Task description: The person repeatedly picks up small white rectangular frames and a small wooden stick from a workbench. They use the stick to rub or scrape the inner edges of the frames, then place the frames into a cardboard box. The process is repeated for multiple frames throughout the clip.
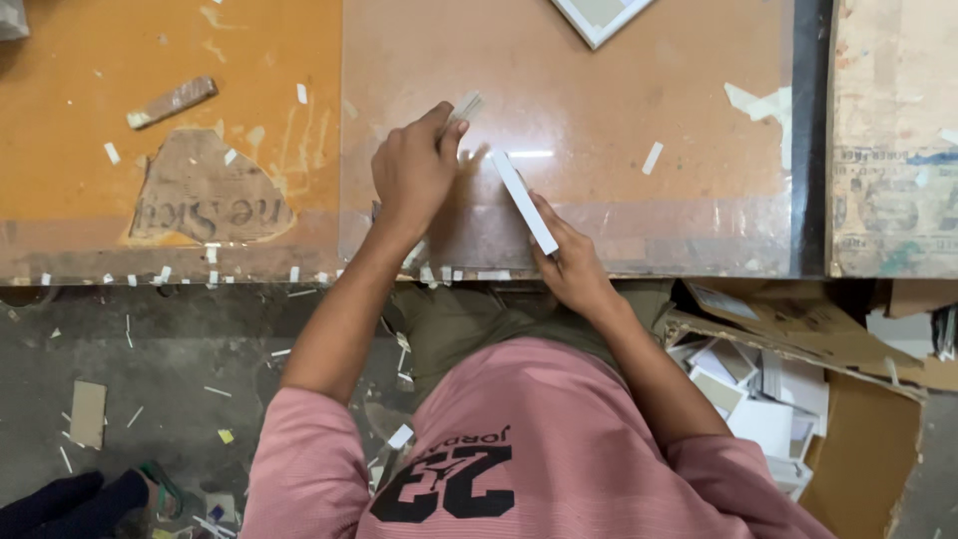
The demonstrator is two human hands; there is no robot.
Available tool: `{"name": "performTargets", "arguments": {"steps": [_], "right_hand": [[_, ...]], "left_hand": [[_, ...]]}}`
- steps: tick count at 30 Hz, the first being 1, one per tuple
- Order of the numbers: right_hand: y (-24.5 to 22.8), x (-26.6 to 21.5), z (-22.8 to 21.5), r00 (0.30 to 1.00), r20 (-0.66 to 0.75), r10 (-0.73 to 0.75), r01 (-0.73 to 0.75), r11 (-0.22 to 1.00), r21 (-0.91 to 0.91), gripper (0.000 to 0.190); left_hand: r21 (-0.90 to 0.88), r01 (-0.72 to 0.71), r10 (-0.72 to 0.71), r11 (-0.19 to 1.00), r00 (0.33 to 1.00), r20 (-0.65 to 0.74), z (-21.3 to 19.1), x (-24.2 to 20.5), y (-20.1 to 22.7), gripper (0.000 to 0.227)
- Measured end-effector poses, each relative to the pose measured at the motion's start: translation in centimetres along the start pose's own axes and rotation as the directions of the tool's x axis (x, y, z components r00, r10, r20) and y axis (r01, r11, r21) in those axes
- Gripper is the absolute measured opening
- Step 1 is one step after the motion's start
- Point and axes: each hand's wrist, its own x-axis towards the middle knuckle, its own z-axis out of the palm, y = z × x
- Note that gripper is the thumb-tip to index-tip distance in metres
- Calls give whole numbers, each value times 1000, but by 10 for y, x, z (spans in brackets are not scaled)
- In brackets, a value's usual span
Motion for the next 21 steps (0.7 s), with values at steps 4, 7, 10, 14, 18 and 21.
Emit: {"name": "performTargets", "arguments": {"steps": [4, 7, 10, 14, 18, 21], "right_hand": [[13, 18, -5, 979, -64, -194, 184, 973, -136, 49], [24, 12, -10, 977, -50, -207, 197, 966, -168, 49], [29, 14, -12, 985, -35, -170, 167, 983, -82, 51], [26, 9, -7, 984, -105, 144, -101, 934, 343, 50], [17, 15, -2, 876, -303, 374, -323, 924, 206, 76], [4, 22, -8, 906, -369, 207, -346, 864, -366, 115]], "left_hand": [[-429, 177, -108, 886, 978, 180, 22, -14, -13, 34], [-649, 131, 22, 750, 975, 222, 42, -45, -10, 45], [-762, 83, 85, 643, 980, 179, 42, -57, 3, 47], [-777, 4, 112, 630, 989, 95, 33, -58, 17, 45], [-495, 30, 18, 868, 995, 94, 46, -46, 13, 31], [-319, -279, 239, 906, 958, -159, 71, -27, 5, 21]]}}
